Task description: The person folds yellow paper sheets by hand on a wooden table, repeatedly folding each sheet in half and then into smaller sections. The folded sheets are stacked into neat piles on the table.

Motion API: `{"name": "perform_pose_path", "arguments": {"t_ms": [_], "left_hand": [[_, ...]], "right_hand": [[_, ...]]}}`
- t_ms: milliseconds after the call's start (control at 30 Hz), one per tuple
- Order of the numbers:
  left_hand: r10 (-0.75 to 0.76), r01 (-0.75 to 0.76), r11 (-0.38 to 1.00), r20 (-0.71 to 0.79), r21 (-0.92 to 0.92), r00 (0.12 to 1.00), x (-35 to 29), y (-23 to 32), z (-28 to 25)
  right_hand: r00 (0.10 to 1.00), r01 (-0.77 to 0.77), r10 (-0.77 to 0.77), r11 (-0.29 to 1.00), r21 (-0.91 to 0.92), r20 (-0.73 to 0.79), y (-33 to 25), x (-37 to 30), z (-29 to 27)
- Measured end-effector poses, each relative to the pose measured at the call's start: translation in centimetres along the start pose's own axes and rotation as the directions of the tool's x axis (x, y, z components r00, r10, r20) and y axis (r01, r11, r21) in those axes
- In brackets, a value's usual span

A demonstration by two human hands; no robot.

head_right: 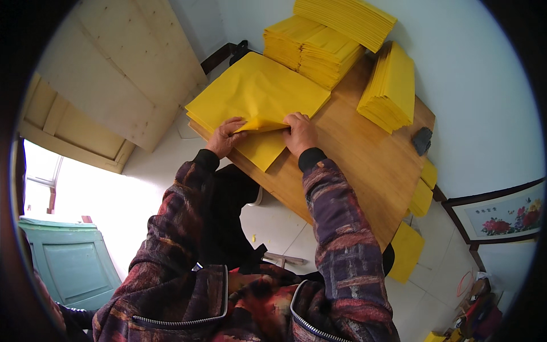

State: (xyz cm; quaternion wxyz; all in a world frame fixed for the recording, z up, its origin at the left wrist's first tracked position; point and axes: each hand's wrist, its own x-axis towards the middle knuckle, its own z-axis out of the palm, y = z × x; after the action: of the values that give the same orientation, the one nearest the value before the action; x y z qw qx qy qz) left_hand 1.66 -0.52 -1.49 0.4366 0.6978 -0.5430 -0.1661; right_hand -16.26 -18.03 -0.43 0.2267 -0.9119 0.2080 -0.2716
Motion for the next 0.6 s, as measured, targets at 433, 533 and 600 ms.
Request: {"name": "perform_pose_path", "arguments": {"t_ms": [433, 533, 600], "left_hand": [[-0.008, 0.008, 1.000, 0.128, 0.001, 0.992, 0.3, -0.5, -0.3], [0.018, -0.017, 1.000, 0.123, -0.011, 0.992, 0.5, -0.6, -0.2], [-0.001, 0.001, 1.000, 0.118, -0.001, 0.993, 0.5, -0.6, -0.3]], "right_hand": [[0.992, 0.064, -0.072, 0.995, 0.074, 0.106, -1.6, 0.3, -1.3], [0.975, -0.049, 0.032, 0.996, 0.069, 0.218, -1.6, 0.4, -1.4], [0.969, -0.072, 0.047, 0.993, 0.092, 0.244, -1.5, 0.5, -1.3]]}}
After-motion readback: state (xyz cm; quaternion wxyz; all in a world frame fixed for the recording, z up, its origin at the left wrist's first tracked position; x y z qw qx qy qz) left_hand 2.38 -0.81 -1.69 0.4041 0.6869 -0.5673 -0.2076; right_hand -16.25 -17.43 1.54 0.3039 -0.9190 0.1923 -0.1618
